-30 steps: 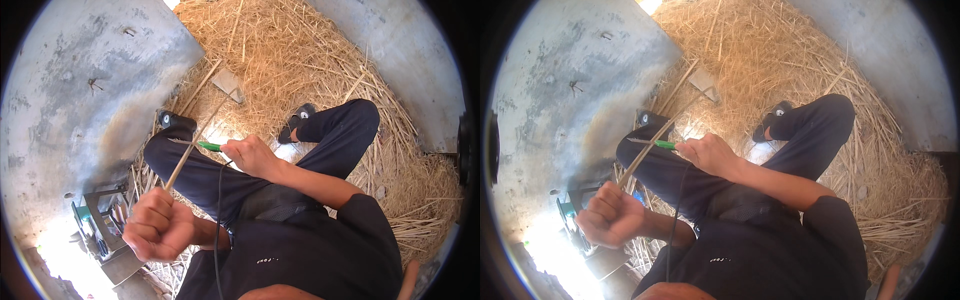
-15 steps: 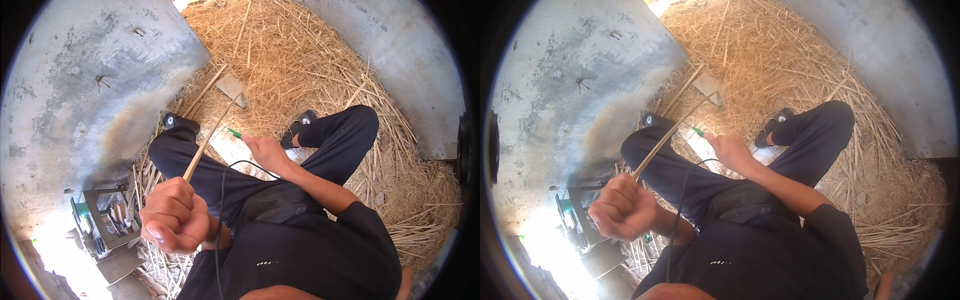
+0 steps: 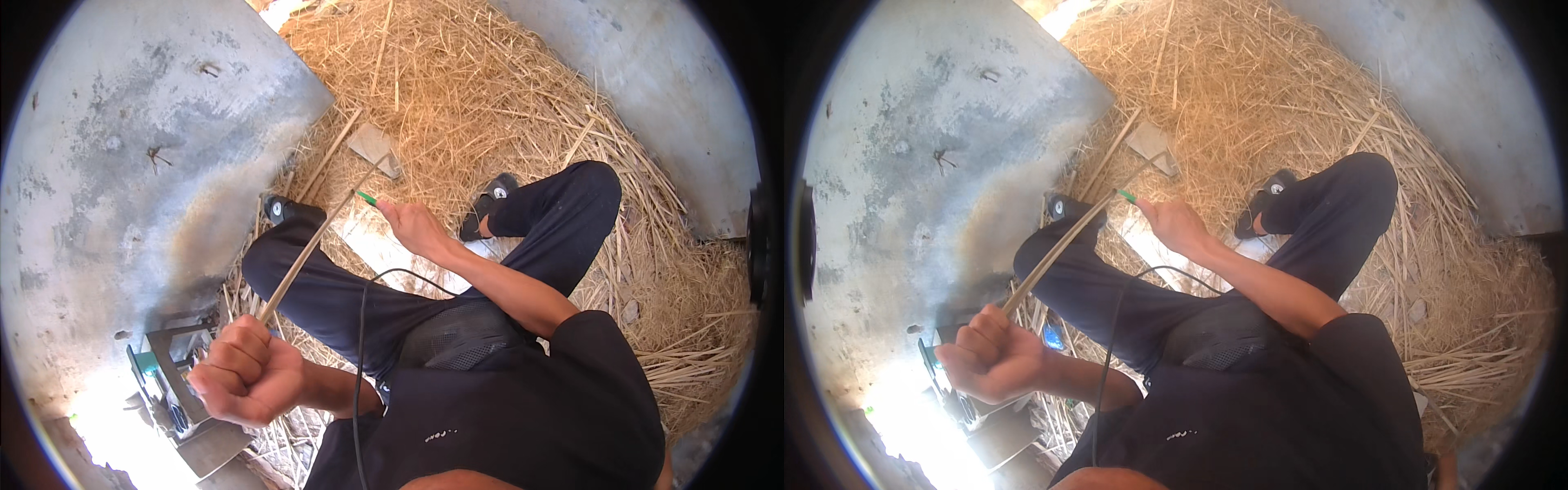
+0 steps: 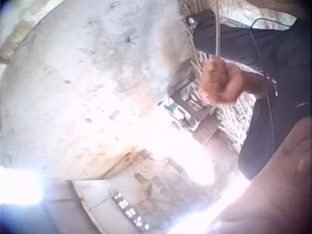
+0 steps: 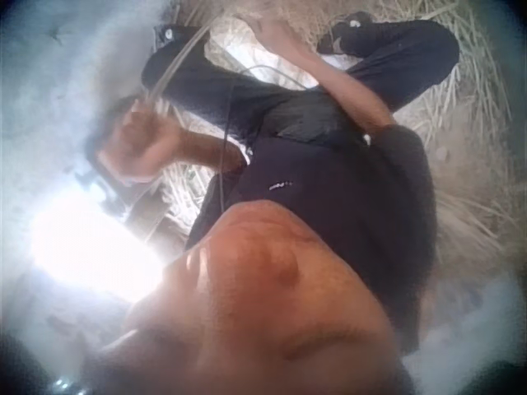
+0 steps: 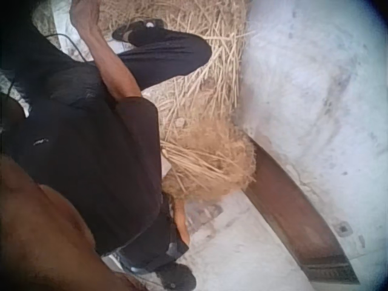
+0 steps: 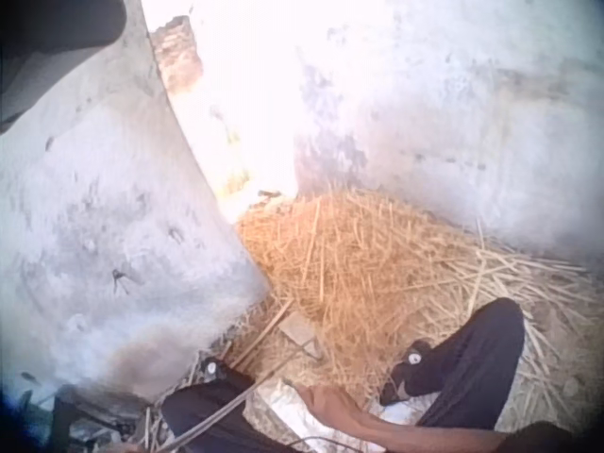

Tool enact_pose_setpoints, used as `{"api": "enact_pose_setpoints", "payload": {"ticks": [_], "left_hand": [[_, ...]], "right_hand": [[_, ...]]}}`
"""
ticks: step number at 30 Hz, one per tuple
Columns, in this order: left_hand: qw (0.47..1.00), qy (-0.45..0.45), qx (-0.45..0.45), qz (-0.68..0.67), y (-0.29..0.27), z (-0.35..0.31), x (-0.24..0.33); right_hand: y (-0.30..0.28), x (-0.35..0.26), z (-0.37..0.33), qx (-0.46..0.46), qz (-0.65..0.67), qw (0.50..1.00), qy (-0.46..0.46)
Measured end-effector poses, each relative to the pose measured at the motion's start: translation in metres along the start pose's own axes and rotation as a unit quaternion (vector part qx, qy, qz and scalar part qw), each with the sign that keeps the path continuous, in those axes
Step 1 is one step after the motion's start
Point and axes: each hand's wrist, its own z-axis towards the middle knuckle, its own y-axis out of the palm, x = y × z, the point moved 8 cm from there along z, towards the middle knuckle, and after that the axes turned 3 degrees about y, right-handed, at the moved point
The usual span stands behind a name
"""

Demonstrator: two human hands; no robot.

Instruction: The person is using a knife to whittle a thin wooden stick by shaving off layers, while holding the stick against a wooden block on the ground.

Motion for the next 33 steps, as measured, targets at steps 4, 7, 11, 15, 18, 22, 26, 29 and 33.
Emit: {"api": "enact_pose_setpoints", "payload": {"ticks": [4,7,11,15,18,22,26,29,33], "left_hand": [[0.999,-0.005,-0.032,0.031,0.009,-0.005,0.003],[0.999,-0.031,0.017,-0.014,0.004,-0.003,0.000],[0.999,-0.006,-0.043,0.015,0.013,-0.003,0.002],[0.999,0.004,-0.004,0.035,0.016,-0.002,-0.002],[0.999,0.002,0.006,0.051,0.020,-0.001,-0.001],[0.997,0.022,-0.004,0.075,0.024,-0.005,0.000],[0.996,0.006,0.070,0.054,0.016,0.000,-0.004],[0.999,-0.002,0.022,0.039,0.017,-0.001,-0.004],[0.998,0.005,-0.032,0.050,0.024,-0.001,-0.002]], "right_hand": [[0.004,-0.030,-0.026,0.056,0.029,0.988,-0.143],[0.003,0.017,0.000,-0.022,-0.075,0.997,0.029],[-0.013,-0.008,-0.011,0.003,0.003,0.999,-0.037],[0.002,-0.008,-0.015,0.031,0.058,0.995,-0.079],[0.013,0.061,0.012,-0.026,0.030,0.994,0.105],[0.007,0.031,0.010,0.003,0.072,0.997,0.022],[0.025,0.051,0.018,-0.006,0.057,0.996,0.061],[0.006,0.061,0.030,0.048,0.001,0.997,0.061],[0.004,0.001,0.004,0.043,0.045,0.996,-0.069]]}}
